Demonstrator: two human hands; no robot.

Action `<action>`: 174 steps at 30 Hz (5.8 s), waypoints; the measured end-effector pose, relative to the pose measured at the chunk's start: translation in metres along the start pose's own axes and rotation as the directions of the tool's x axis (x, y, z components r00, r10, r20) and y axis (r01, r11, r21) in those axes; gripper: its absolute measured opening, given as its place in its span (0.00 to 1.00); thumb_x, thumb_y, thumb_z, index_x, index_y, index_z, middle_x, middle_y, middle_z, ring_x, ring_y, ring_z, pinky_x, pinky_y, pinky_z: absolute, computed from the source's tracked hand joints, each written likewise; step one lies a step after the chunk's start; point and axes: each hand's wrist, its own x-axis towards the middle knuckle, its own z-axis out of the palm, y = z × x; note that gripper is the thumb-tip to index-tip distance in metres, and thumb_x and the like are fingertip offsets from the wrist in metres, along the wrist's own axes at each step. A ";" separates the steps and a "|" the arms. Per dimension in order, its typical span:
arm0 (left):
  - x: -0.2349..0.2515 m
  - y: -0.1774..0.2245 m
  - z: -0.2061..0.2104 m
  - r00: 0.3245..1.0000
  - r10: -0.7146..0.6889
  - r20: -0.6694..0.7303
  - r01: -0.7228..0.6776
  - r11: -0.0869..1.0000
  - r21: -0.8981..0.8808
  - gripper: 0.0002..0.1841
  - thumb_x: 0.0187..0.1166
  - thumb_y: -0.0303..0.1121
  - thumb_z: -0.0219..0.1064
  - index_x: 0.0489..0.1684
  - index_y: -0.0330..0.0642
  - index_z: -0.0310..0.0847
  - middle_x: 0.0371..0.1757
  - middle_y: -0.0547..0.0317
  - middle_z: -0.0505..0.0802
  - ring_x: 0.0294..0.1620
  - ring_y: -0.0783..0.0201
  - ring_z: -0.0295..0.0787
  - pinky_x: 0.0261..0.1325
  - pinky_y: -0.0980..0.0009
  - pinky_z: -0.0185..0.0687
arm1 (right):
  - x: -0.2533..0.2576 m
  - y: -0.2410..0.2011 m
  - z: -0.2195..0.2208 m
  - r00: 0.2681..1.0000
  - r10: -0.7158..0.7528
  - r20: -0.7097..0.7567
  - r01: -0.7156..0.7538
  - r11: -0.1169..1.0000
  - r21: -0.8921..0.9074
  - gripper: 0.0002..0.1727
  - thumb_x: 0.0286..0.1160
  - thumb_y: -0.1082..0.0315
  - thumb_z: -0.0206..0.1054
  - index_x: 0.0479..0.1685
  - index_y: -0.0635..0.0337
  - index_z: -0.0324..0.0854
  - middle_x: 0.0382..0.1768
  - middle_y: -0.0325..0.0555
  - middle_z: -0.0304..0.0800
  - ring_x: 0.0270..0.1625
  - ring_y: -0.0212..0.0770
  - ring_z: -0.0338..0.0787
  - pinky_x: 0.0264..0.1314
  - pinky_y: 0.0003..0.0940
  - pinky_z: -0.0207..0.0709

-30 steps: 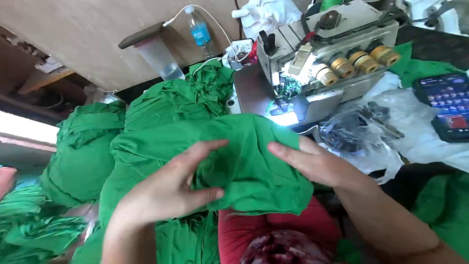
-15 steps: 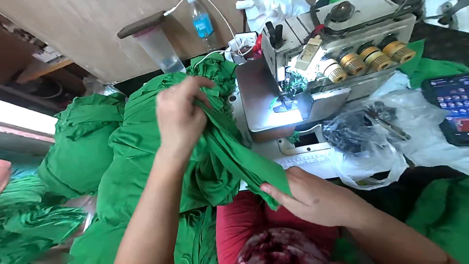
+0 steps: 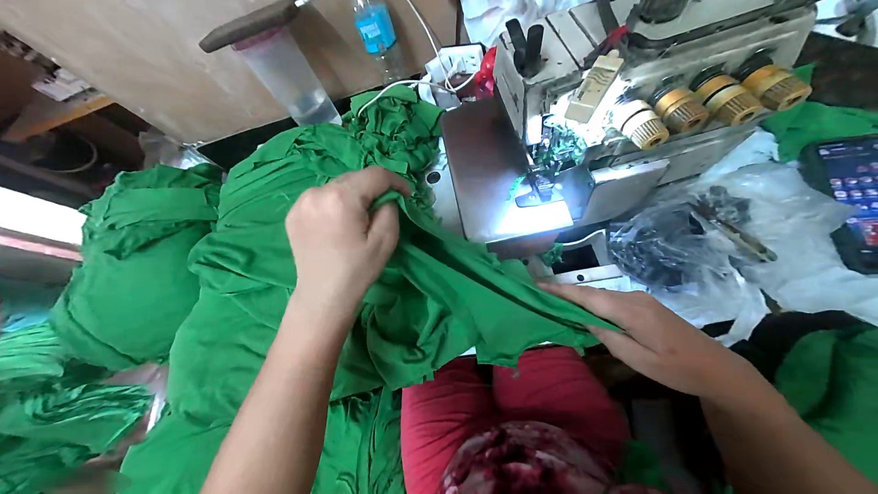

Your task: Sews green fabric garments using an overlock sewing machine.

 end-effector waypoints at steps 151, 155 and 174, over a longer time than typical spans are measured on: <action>0.184 -0.118 0.110 0.951 -0.157 0.266 0.190 0.977 -0.100 0.14 0.82 0.27 0.67 0.59 0.28 0.86 0.60 0.30 0.89 0.67 0.35 0.84 0.75 0.41 0.73 | -0.004 0.047 0.036 0.919 0.190 -0.346 -0.210 0.978 -0.021 0.15 0.79 0.61 0.66 0.34 0.66 0.85 0.22 0.48 0.85 0.23 0.27 0.78 0.29 0.16 0.72; 0.204 -0.116 0.115 0.973 -0.147 0.177 0.176 0.972 -0.157 0.14 0.80 0.26 0.68 0.60 0.28 0.86 0.61 0.31 0.89 0.68 0.38 0.84 0.76 0.46 0.73 | -0.004 0.048 0.035 0.918 0.185 -0.350 -0.204 0.979 -0.019 0.14 0.78 0.62 0.66 0.34 0.67 0.85 0.21 0.49 0.85 0.22 0.28 0.77 0.28 0.17 0.72; 0.142 -0.132 0.108 0.941 0.118 0.318 -0.065 0.983 -0.174 0.09 0.80 0.28 0.68 0.49 0.33 0.92 0.53 0.40 0.94 0.60 0.42 0.91 0.68 0.40 0.80 | -0.007 0.054 0.042 0.900 0.153 -0.407 -0.176 0.984 -0.019 0.15 0.81 0.57 0.63 0.34 0.60 0.84 0.21 0.40 0.82 0.21 0.22 0.75 0.26 0.13 0.70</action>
